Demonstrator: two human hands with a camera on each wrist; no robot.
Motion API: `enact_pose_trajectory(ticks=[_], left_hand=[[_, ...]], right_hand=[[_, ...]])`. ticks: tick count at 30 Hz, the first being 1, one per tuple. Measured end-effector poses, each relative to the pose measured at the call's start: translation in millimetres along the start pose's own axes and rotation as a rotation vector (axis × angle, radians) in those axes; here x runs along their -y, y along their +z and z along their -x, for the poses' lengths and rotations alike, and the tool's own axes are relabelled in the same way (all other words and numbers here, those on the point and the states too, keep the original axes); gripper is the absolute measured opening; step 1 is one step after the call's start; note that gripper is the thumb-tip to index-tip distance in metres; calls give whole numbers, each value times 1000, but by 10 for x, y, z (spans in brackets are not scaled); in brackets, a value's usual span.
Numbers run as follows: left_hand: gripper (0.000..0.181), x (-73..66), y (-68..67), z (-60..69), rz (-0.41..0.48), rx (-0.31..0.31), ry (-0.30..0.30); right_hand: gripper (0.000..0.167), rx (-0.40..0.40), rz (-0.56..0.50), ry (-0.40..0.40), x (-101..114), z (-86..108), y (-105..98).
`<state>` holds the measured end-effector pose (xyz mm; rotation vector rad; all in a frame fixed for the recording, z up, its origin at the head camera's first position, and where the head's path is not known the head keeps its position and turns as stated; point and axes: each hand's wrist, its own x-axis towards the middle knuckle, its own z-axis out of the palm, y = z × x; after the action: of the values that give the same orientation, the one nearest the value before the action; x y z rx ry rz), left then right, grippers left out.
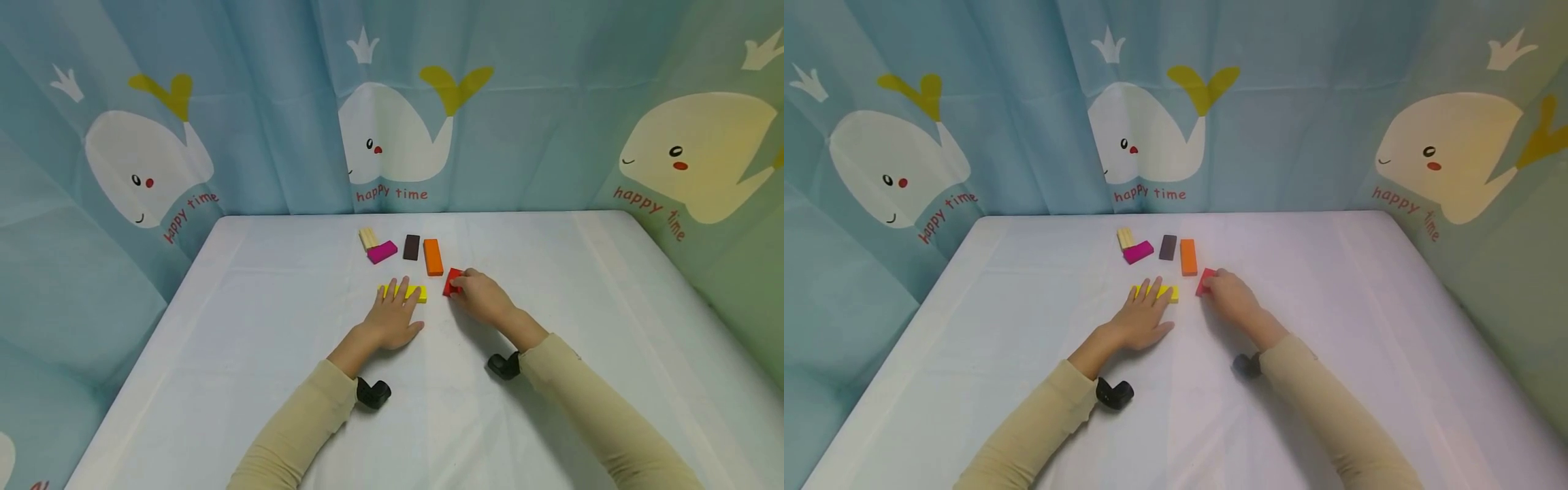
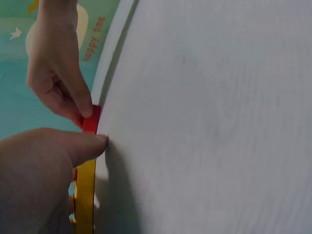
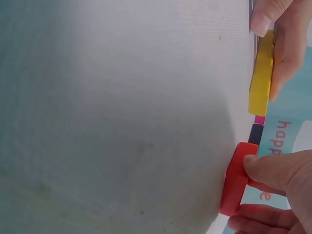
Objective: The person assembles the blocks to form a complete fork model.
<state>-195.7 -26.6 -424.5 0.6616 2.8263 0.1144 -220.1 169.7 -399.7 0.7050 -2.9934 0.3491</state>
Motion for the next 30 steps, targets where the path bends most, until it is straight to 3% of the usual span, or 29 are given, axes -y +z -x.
enact_pose_trajectory(ticks=[8,13,16,18,21,23,25,30], left_hand=[[64,78,-8,-3,-24,2,59],[61,67,-25,5,40,-44,52],[62,18,-28,1,116,-167,-28],[62,-39,-39,-8,169,-296,-120],[62,-132,-74,-36,212,-424,-277],[64,-179,-92,-66,194,-437,-345],[66,-215,-98,-98,152,-404,-380],[63,-267,-62,-153,12,-340,-385]], right_hand=[[26,-11,-8,-24,9,32,-13],[25,-28,-6,-39,2,34,2],[26,-33,-10,-42,-11,34,19],[26,-37,-13,-39,-16,35,27],[27,-42,-22,-31,-16,37,27],[27,-45,-27,-25,-17,38,28],[28,-43,-31,-20,-20,40,32],[29,-36,-29,-8,-24,45,50]])
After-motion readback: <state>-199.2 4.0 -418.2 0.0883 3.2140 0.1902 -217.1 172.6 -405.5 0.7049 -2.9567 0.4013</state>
